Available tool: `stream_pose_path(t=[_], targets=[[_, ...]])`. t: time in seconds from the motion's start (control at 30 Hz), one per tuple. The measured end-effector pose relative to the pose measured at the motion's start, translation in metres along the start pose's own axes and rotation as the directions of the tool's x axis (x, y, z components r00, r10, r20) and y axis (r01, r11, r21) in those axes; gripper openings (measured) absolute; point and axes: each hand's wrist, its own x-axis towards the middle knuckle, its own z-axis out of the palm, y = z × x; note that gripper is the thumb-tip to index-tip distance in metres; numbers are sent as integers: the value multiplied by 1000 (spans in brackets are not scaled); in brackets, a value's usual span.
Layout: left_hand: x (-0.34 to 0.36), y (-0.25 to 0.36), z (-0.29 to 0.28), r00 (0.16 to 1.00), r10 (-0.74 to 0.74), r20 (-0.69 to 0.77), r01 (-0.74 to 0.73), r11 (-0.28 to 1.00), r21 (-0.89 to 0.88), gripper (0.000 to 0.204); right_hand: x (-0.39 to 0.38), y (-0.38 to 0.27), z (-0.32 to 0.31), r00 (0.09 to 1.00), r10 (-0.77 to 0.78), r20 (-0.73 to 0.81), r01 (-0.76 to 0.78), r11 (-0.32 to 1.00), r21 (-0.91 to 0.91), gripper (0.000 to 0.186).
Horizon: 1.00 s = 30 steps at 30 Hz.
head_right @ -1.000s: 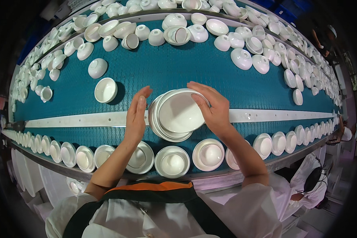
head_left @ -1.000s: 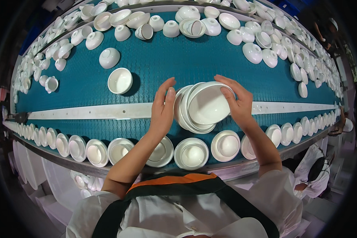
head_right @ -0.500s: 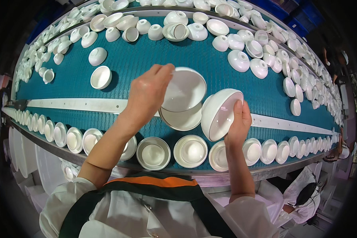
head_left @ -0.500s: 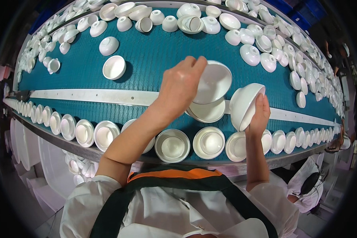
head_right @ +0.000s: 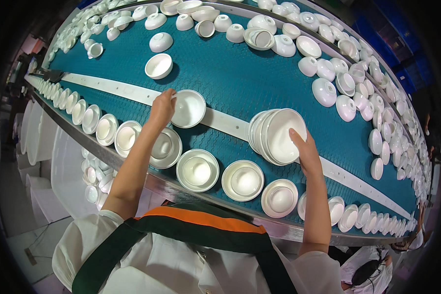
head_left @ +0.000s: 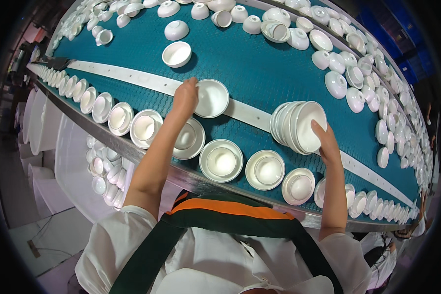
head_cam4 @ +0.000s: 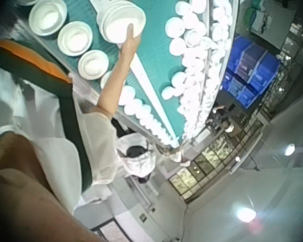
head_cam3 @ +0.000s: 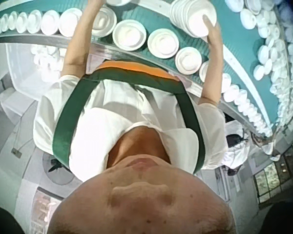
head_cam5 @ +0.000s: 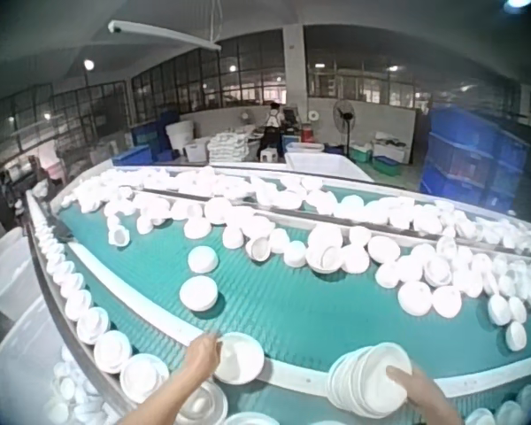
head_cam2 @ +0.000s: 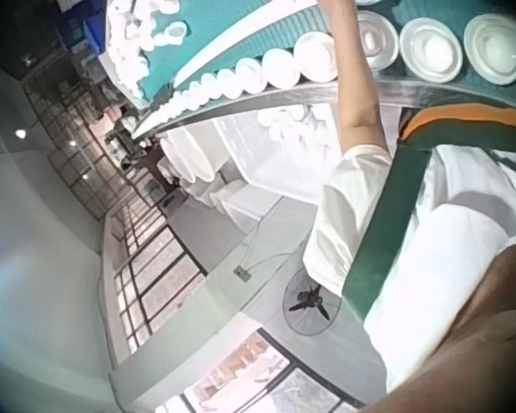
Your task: The person sorts ceramic bowls and plates on a conveyor belt, stacking them and placing them into large plastic bins.
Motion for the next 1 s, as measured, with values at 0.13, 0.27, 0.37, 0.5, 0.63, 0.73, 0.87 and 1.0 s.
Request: stream_pose_path(t=[0.13, 0.27, 0.37, 0.5, 0.63, 0.73, 0.87, 1.0], targets=[[-13, 134, 14, 977, 177, -118, -212, 864, -456, 39, 1, 16, -26, 994, 47, 99, -53, 997, 53, 63], [-28, 225, 29, 553, 198, 810, 751, 302, -587, 69, 5, 30, -57, 976, 38, 213, -63, 992, 109, 66], [-54, 243, 115, 748, 16, 664, 652, 171, -739, 68, 3, 41, -65, 986, 51, 156, -71, 989, 127, 64], [-73, 267, 73, 796, -21, 605, 584, 289, -759, 65, -36, 48, -64, 994, -95, -50, 101, 984, 149, 58], [-104, 262, 7, 969, 33, 246, 226, 294, -929, 59, -77, 43, -58, 946, -323, -13, 319, 924, 211, 59], [-133, 242, -58, 999, 11, -35, -37, 344, -938, 55, -105, 15, -9, 872, -463, 162, 447, 886, 125, 60], [-190, 174, -135, 959, -102, -265, -201, 414, -888, 51, -147, -26, 107, 669, -551, 499, 620, 784, 34, 60], [-271, 63, -184, 879, -461, -122, -138, -1, -990, 45, -168, -21, 254, 417, -464, 782, 735, 677, 10, 61]])
